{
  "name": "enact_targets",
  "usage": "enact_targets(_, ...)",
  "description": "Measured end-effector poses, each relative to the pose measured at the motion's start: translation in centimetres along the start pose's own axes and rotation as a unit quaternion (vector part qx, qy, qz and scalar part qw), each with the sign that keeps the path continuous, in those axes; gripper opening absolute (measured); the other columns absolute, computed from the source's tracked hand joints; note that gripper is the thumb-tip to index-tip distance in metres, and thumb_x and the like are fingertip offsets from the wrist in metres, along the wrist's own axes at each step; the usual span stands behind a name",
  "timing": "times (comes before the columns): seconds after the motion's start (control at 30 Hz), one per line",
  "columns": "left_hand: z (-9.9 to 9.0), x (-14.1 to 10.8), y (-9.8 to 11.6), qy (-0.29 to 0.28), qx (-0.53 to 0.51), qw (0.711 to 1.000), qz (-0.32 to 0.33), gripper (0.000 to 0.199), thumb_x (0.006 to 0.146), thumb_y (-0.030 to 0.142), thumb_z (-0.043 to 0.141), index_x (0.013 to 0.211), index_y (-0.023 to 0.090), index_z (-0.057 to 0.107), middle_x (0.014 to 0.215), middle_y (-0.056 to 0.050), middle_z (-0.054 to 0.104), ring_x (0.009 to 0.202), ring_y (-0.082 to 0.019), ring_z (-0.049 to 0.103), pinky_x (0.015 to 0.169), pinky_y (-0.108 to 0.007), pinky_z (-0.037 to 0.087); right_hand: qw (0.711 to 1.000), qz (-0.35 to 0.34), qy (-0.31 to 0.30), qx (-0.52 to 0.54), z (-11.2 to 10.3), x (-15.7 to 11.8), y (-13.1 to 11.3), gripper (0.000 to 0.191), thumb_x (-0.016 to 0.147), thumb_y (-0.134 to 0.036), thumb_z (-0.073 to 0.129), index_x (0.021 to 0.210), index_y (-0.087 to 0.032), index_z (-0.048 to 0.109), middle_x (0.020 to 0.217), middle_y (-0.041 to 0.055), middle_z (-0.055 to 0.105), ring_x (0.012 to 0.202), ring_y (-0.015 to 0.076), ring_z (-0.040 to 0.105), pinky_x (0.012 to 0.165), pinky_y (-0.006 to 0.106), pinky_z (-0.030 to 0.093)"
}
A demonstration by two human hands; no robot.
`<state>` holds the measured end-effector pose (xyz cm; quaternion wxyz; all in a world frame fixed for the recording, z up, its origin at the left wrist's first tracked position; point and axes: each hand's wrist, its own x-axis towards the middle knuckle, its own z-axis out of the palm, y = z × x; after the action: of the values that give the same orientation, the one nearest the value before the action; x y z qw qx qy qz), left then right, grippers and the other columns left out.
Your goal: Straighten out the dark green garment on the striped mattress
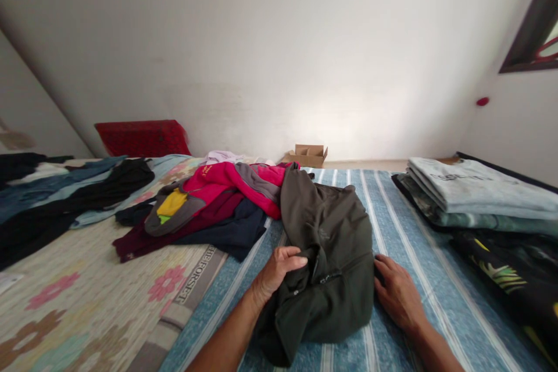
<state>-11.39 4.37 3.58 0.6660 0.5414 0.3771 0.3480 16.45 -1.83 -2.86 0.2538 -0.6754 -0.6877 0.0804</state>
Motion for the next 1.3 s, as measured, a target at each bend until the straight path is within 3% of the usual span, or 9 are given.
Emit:
enact_targets(0.2,1.3,-0.5,-0.1,-0.04,0.07,0.996,-0.027,0.027,0.06,0.038,0.067,0.059,0.014,0.056,0.049,0.005,0.046,0.044,-0.007,0.037,0.042,-0.021,0.021,0.999,0.002,0.026,0.047,0.5,-0.4,0.4,0.034,0.082,-0.03,0.038,0.106,-0.021,0.059,0.116,0.0082,0.057,0.104,0.0234,0.053,0.091,0.037,0.04)
enact_targets(0.33,2.1,-0.8,0.0,-0.066,0.108,0.992,-0.022,0.029,0.061,0.038,0.065,0.053,0.016,0.048,0.048,0.006,0.038,0.045,-0.007,0.032,0.043,-0.022,0.018,0.983,0.023,0.153,0.095,0.4,-1.2,-0.3,0.034,0.082,-0.034,0.038,0.105,-0.018,0.058,0.107,0.0115,0.061,0.098,0.0257,0.056,0.088,0.043,0.043)
enact_targets(0.43,2.8,-0.9,-0.1,-0.08,0.133,0.988,-0.019,0.034,0.061,0.04,0.065,0.049,0.017,0.042,0.047,0.007,0.035,0.046,-0.006,0.03,0.043,-0.022,0.017,0.964,-0.045,0.214,0.152,0.0,-2.1,-2.3,0.033,0.081,-0.038,0.049,0.108,-0.021,0.058,0.115,0.0096,0.059,0.111,0.0273,0.05,0.097,0.046,0.037)
enact_targets(0.53,3.5,-1.1,-0.2,-0.088,0.155,0.984,-0.017,0.032,0.062,0.041,0.065,0.053,0.016,0.048,0.049,0.007,0.037,0.047,-0.007,0.032,0.044,-0.022,0.02,0.955,-0.103,0.148,0.236,-0.1,-3.0,-5.0,0.041,0.076,-0.037,0.06,0.115,-0.025,0.057,0.122,0.0062,0.057,0.117,0.0278,0.047,0.1,0.045,0.037)
enact_targets(0.6,3.9,-1.3,-0.2,-0.093,0.17,0.981,-0.006,0.03,0.063,0.042,0.065,0.056,0.015,0.052,0.05,0.006,0.038,0.049,-0.007,0.033,0.045,-0.022,0.021,0.945,-0.093,0.102,0.298,0.2,-3.4,-6.5,0.045,0.072,-0.037,0.066,0.115,-0.026,0.058,0.12,0.0057,0.059,0.115,0.0287,0.049,0.099,0.043,0.039)
enact_targets(0.8,4.3,-1.8,0.0,-0.113,0.183,0.977,-0.008,0.031,0.061,0.042,0.069,0.057,0.015,0.055,0.05,0.006,0.04,0.048,-0.008,0.033,0.044,-0.023,0.023,0.884,0.065,-0.011,0.464,0.5,-3.7,-7.5,0.042,0.073,-0.045,0.063,0.109,-0.024,0.064,0.113,0.005,0.064,0.11,0.0274,0.054,0.095,0.037,0.043)
enact_targets(0.97,4.4,-1.9,0.2,-0.131,0.182,0.974,-0.035,0.031,0.058,0.041,0.071,0.057,0.015,0.055,0.049,0.006,0.041,0.048,-0.008,0.034,0.044,-0.023,0.024,0.843,0.14,-0.001,0.52,0.3,-3.8,-6.2,0.041,0.066,-0.048,0.068,0.099,-0.025,0.07,0.105,0.004,0.067,0.108,0.0295,0.054,0.093,0.035,0.043)
enact_targets(1.2,3.7,-2.1,0.8,-0.159,0.133,0.976,-0.065,0.026,0.058,0.037,0.069,0.057,0.015,0.055,0.048,0.007,0.041,0.043,-0.007,0.032,0.041,-0.022,0.019,0.705,0.178,-0.079,0.682,-0.2,-3.6,-5.8,0.031,0.062,-0.037,0.073,0.089,-0.023,0.072,0.086,0.0055,0.071,0.083,0.025,0.064,0.077,0.031,0.05)
enact_targets(1.3,3.3,-2.0,1.0,-0.155,0.096,0.981,-0.062,0.028,0.057,0.039,0.067,0.055,0.015,0.053,0.047,0.007,0.04,0.042,-0.006,0.031,0.041,-0.022,0.018,0.672,0.172,-0.092,0.714,-1.0,-3.4,-6.3,0.03,0.061,-0.034,0.073,0.087,-0.022,0.072,0.084,0.0058,0.07,0.08,0.0242,0.064,0.078,0.034,0.048)
